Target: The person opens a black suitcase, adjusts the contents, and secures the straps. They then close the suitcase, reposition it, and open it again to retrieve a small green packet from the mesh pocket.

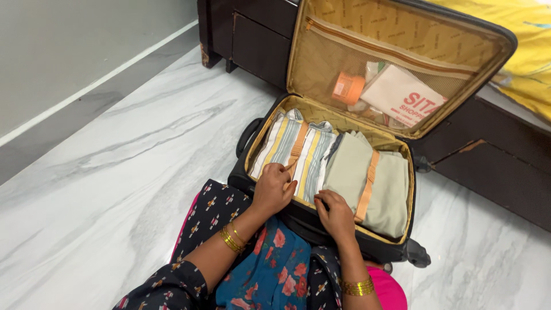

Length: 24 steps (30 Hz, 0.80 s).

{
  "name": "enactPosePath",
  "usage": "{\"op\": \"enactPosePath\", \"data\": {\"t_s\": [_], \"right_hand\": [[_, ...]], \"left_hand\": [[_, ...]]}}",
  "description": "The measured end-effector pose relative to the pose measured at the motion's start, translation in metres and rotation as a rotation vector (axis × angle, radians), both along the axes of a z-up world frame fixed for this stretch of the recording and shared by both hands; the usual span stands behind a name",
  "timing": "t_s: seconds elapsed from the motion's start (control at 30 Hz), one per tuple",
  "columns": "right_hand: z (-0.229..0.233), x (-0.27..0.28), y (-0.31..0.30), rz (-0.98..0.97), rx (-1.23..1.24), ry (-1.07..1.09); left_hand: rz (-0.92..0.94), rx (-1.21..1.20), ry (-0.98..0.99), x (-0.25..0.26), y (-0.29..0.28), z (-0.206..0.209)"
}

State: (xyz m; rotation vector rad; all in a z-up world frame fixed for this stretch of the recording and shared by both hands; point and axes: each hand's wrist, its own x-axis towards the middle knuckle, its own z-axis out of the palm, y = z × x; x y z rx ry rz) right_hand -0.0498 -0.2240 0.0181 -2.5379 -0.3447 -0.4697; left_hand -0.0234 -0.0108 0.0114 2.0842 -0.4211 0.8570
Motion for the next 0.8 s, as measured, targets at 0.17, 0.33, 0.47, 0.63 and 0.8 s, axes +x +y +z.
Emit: {"op": "enactPosePath", "data": {"t_s": [0.17, 0.33, 0.47, 0.63, 0.8], "right_hand": [[0.003, 0.000, 0.002, -0.019, -0.023, 0.053], [0.004, -0.001, 0.004, -0.043, -0.021, 0.074], [0.004, -0.001, 0.005, -0.042, -0.024, 0.057], [0.004, 0.003, 0.003, -0.021, -0.021, 0.021], [0.000, 0.002, 0.002, -0.036, -0.025, 0.046]], "left_hand": [[0.014, 0.155, 0.058, 0.003, -0.002, -0.006], [-0.054, 0.223, 0.156, 0.005, -0.001, -0.010], [-0.070, 0.220, 0.204, 0.003, -0.001, -0.008], [-0.135, 0.096, 0.270, 0.025, 0.000, 0.001], [-0.034, 0.387, 0.548, 0.074, -0.007, -0.004]]}}
